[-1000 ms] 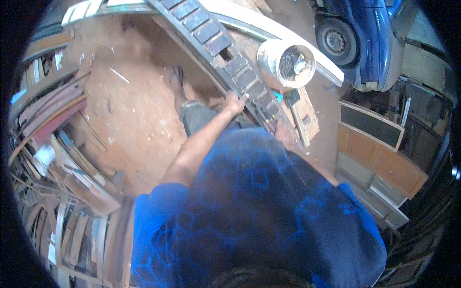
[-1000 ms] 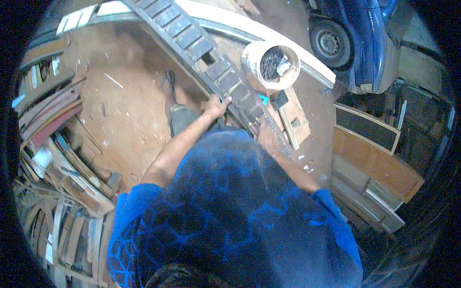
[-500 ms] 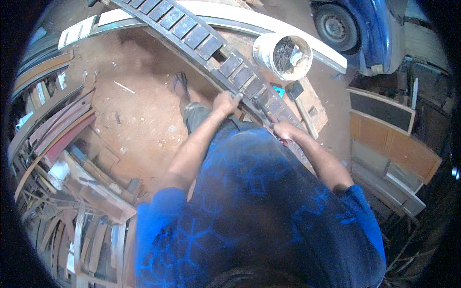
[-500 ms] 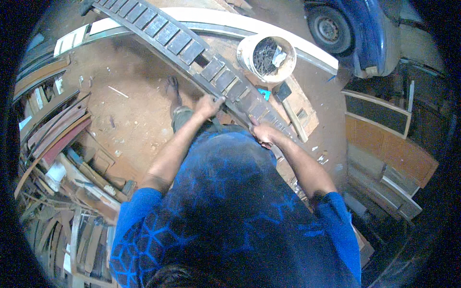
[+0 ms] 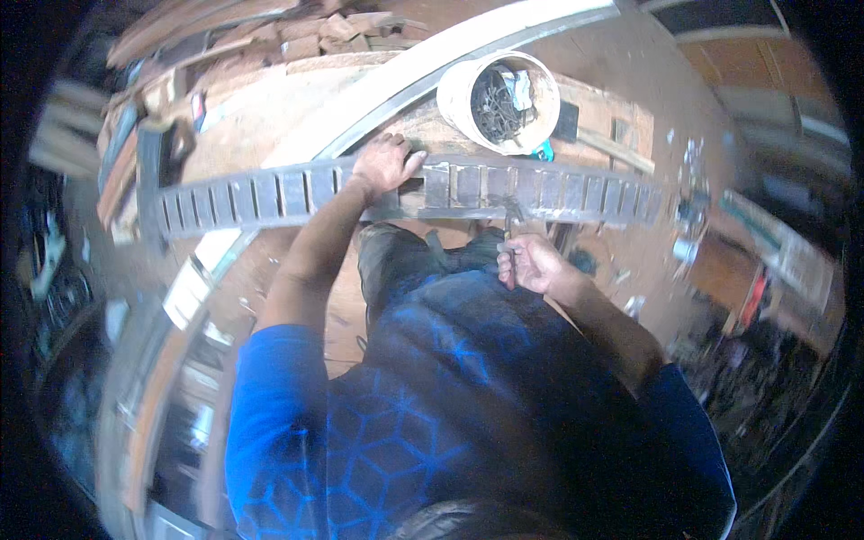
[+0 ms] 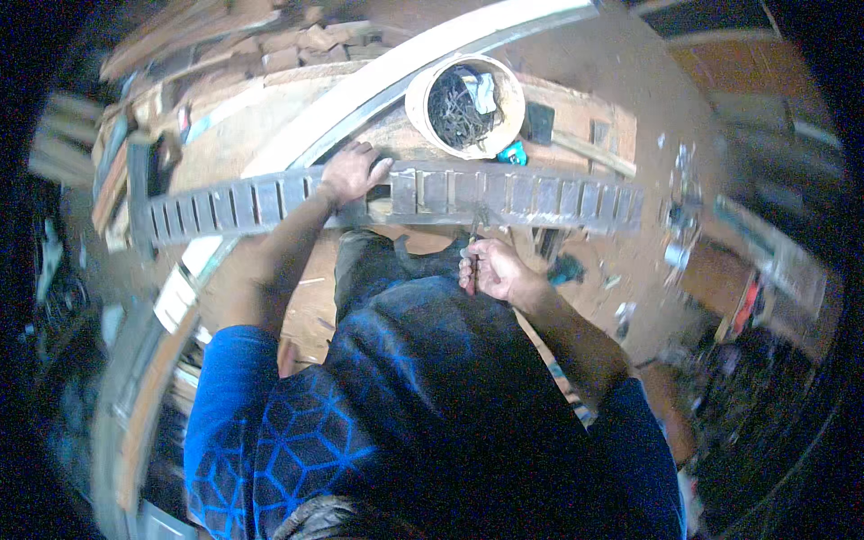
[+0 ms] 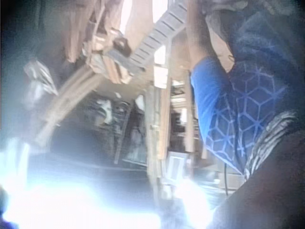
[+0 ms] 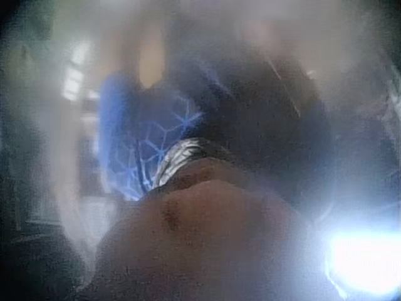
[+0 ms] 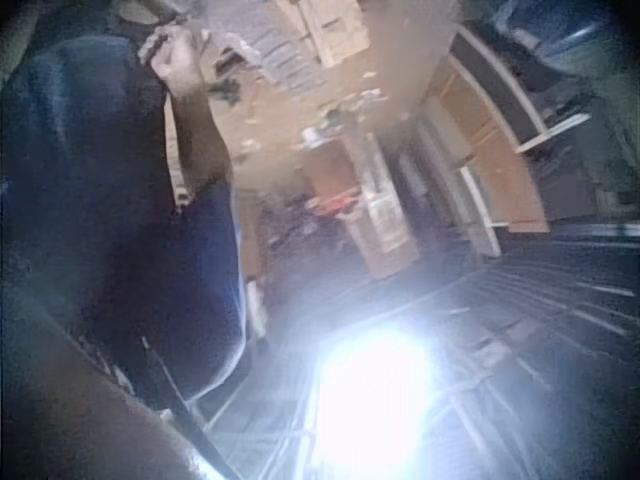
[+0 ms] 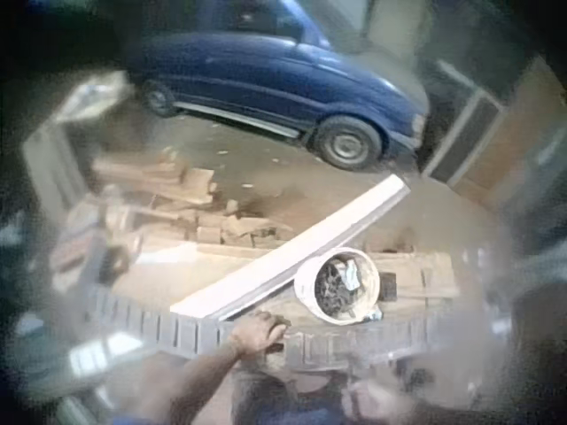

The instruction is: The person assembles a wooden structure by hammering nails into a metal frame and attaching wooden planks. They use a hammer to secure the components together, working on a cluttered workshop floor.

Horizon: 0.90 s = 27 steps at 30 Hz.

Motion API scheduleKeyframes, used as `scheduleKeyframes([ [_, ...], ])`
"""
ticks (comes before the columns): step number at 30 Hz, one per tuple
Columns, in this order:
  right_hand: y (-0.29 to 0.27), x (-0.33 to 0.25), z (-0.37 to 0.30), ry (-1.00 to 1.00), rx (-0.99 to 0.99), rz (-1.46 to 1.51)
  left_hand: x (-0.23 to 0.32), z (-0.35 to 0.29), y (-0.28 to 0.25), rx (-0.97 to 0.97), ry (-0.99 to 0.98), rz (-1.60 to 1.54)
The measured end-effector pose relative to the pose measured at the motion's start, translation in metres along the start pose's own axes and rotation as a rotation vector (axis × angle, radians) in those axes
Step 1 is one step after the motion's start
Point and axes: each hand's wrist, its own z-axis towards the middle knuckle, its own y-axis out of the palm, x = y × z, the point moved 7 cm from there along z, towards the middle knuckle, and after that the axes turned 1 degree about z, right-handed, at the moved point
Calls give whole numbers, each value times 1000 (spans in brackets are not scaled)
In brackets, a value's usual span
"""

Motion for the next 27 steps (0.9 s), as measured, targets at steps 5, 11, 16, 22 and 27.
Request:
scheduleKeyframes([
  [5, 40, 50, 42, -264, 322, 415, 0, 8, 4, -132, -45, -12],
  [11, 21, 105, 142, -1086, 1179, -228, 4, 12, -1, -186, -36, -42],
  [16, 55, 101, 98, -685, 888, 132, -8, 15, 7, -131, -5, 9],
  [22, 111, -1, -15, -940, 613, -57, -5, 14, 6, -178, -30, -24],
  [27, 124, -28, -21, -724, -94, 416, 0, 12, 5, -189, -27, -39],
])
